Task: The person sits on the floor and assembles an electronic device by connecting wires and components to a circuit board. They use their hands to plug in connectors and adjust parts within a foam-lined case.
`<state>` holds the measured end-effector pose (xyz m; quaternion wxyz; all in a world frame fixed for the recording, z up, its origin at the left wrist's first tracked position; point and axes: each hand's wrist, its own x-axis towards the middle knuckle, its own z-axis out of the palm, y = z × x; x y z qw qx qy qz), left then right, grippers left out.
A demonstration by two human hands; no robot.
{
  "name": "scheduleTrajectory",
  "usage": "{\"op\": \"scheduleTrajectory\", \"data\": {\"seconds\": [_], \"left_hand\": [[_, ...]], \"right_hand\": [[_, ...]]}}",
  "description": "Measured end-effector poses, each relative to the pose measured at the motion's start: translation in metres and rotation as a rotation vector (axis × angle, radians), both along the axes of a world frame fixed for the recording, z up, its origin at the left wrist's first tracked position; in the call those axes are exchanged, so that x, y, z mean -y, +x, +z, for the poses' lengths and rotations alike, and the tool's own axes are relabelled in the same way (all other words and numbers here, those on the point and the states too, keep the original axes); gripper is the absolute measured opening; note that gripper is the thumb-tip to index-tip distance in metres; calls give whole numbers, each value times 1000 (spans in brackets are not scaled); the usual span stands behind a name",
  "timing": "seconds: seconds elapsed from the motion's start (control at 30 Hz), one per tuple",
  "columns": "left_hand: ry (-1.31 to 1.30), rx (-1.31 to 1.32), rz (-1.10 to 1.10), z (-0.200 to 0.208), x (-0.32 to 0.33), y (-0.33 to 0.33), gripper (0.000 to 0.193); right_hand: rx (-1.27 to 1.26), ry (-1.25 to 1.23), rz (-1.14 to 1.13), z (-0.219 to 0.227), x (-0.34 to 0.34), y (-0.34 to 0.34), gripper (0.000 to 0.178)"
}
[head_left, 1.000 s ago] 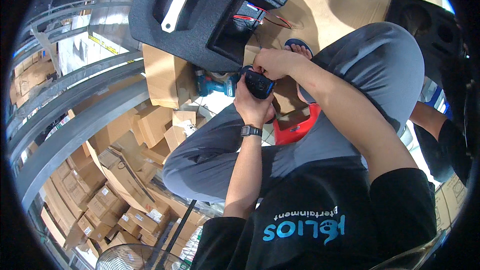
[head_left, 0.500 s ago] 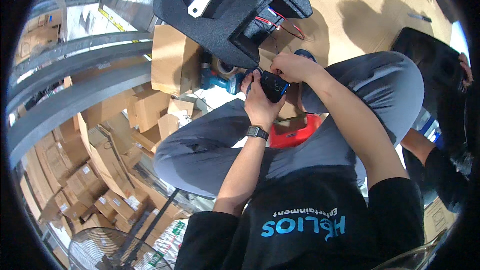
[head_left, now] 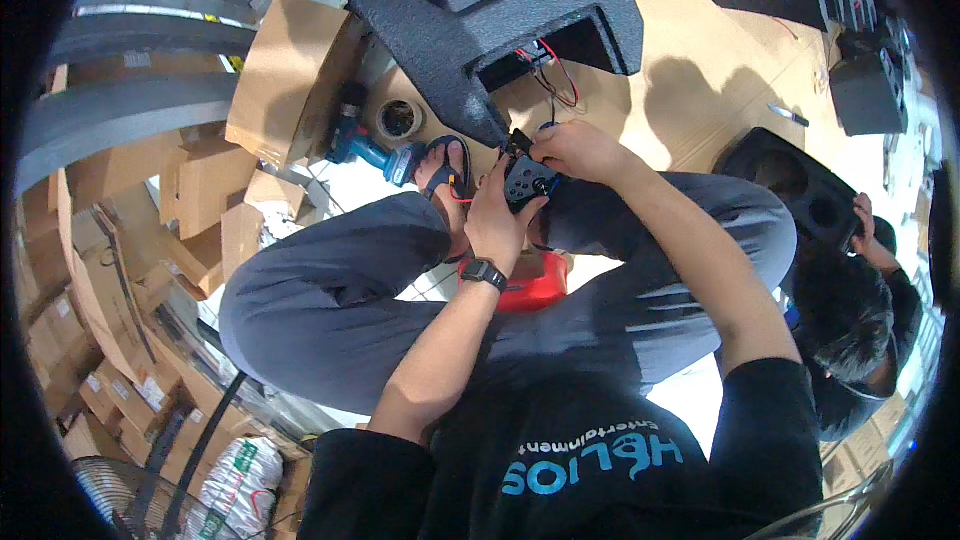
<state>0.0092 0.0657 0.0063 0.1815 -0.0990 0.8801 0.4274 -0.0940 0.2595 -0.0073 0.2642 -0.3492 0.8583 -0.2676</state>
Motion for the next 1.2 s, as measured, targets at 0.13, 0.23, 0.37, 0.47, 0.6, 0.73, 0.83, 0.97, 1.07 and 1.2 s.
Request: {"op": "scheduleTrajectory", "data": {"seconds": [0.13, 0.23, 0.37, 0.47, 0.6, 0.73, 0.83, 0.97, 1.07, 1.2], "left_hand": [[-99, -47, -64, -8, -9, 7, 87], [-250, -68, -154, -10, -15, 10, 89], [-146, 21, -161, -15, -13, 8, 88], [-49, 25, -156, -21, -16, 6, 85], [131, -77, -90, -30, -30, 8, 63], [219, -17, 12, -48, -45, 2, 40], [614, -9, 185, -56, -50, 0, 34], [420, 46, 249, -61, -49, -5, 29], [361, 131, 185, -58, -49, -1, 28], [418, 138, 295, -57, -54, 9, 29]], "right_hand": [[-101, 25, 218, -7, -15, -9, 17], [-122, 97, 315, -11, -32, -10, 16], [-136, 121, 375, -16, -41, -5, 17], [-117, 177, 459, -18, -47, -8, 16], [-90, 34, 531, -24, -60, -16, 15], [-141, 84, 550, -36, -71, -14, 16], [-175, 15, 557, -41, -75, -14, 19], [-226, -33, 560, -38, -74, -19, 19], [-217, -42, 567, -33, -71, -19, 18], [-174, -92, 593, -30, -68, -17, 20]]}}
